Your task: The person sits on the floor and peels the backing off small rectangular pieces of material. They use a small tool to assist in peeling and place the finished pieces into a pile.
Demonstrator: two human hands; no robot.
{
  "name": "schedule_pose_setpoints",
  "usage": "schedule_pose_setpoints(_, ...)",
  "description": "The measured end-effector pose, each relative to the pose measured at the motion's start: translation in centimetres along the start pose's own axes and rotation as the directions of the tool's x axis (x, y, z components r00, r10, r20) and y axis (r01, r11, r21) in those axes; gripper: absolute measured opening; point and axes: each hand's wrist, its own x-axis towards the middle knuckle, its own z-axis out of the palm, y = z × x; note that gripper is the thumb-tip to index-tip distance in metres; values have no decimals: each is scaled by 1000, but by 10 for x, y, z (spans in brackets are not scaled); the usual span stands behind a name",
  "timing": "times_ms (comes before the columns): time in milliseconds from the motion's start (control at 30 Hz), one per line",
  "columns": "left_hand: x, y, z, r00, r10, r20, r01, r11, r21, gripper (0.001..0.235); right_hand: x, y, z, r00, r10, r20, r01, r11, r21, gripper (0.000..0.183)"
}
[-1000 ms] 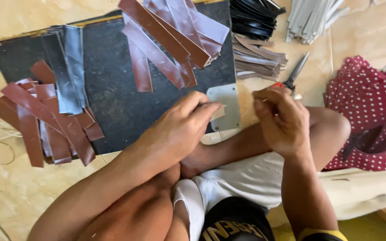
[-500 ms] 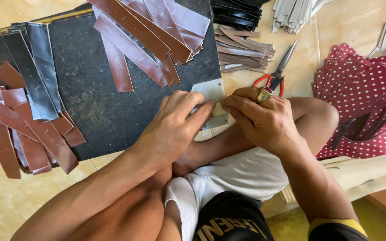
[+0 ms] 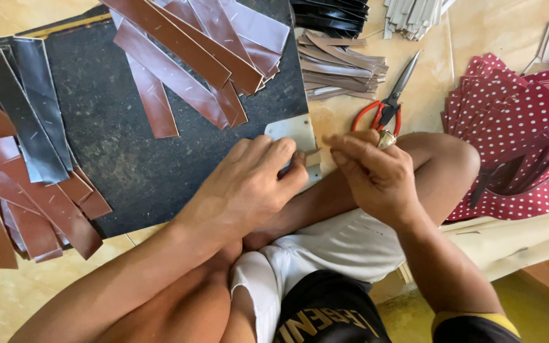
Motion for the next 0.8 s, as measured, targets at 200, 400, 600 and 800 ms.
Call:
schedule_pose_setpoints(200, 9, 7, 10, 998, -61, -22, 62, 998, 21, 18, -3, 1, 52, 860, 510, -34, -429, 756, 495, 16)
schedule_pose_setpoints(400, 6, 2, 8, 996, -75, -53, 68, 991, -113, 20, 1, 4, 51, 845, 535, 8, -465, 726, 507, 18)
schedule_pose_setpoints(600, 6, -1, 7, 998, -67, -20, 64, 991, -116, 18, 8, 11, 49, 772, 623, 125, -565, 582, 585, 18)
schedule_pose_setpoints(800, 10, -3, 3, 998, -63, -4, 62, 991, -117, 25, 12, 26, 52, 751, 643, 153, -575, 521, 630, 17)
